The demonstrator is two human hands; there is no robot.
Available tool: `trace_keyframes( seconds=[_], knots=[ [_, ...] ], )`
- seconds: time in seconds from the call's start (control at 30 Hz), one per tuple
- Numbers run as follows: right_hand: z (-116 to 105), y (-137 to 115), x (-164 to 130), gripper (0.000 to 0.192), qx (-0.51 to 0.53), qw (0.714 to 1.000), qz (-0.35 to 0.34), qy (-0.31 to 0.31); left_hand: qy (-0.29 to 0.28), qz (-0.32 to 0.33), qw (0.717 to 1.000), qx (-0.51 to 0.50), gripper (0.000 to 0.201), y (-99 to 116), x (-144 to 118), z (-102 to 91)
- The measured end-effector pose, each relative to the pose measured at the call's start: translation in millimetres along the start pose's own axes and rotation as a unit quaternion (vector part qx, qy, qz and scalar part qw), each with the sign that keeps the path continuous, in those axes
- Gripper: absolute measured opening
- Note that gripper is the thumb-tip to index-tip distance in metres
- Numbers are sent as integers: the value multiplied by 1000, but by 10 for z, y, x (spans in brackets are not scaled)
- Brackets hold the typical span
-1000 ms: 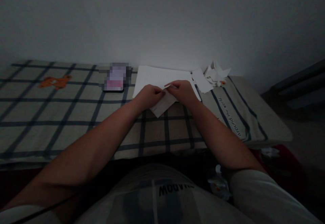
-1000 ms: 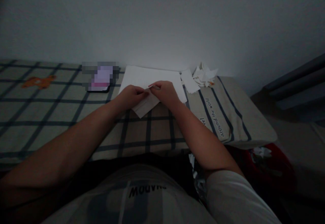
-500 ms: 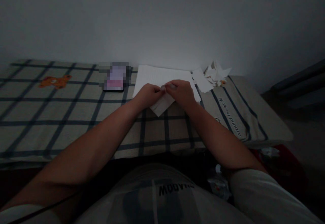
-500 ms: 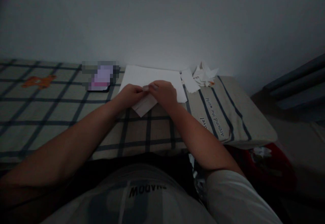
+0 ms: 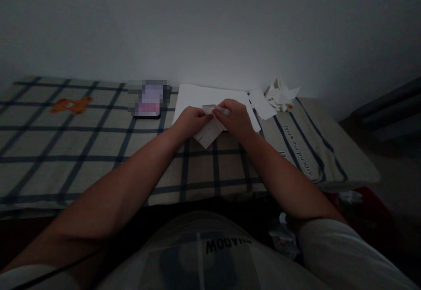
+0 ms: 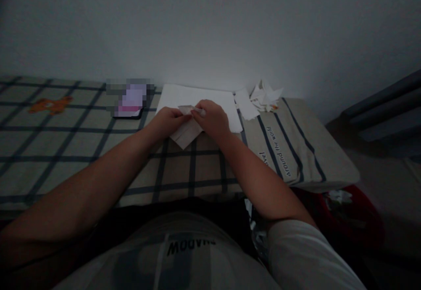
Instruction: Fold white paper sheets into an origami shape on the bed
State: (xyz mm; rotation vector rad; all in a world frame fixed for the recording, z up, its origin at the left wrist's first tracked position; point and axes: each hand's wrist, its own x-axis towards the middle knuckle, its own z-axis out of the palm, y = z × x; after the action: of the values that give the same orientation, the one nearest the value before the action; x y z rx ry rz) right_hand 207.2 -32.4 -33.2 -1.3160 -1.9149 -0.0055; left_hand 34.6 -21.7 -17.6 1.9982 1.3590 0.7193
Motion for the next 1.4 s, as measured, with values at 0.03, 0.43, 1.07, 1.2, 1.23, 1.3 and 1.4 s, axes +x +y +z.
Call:
trace_keyframes(
  seconds=[0.03, 0.43, 1.07, 1.2, 1.23, 1.3, 1.4],
  knots=[
    [2, 14, 3, 14, 1, 1000, -8, -1, 0, -2, 1000, -8, 40, -4, 3, -4],
    [14, 86, -2, 22, 64, 995, -75, 20, -10, -40, 994, -102, 34, -83, 18, 13],
    [-206, 193, 87, 20, 46, 995, -90, 6, 63, -67, 984, -152, 31, -120, 61, -28],
    [-195, 220, 92, 24, 41, 995, -86, -10, 64, -65, 983, -158, 31, -154, 73, -25],
    [-190, 224, 91, 27, 43, 995, -89, -13, 69, -67, 983, -157, 31, -160, 76, -27],
    [-181, 228, 87, 34, 43, 995, -90, -17, 69, -73, 981, -165, 29, -172, 83, -31],
    [-165, 231, 82, 34, 41, 995, -84, -14, 44, -81, 978, -186, 25, -185, 95, -31]
  ],
)
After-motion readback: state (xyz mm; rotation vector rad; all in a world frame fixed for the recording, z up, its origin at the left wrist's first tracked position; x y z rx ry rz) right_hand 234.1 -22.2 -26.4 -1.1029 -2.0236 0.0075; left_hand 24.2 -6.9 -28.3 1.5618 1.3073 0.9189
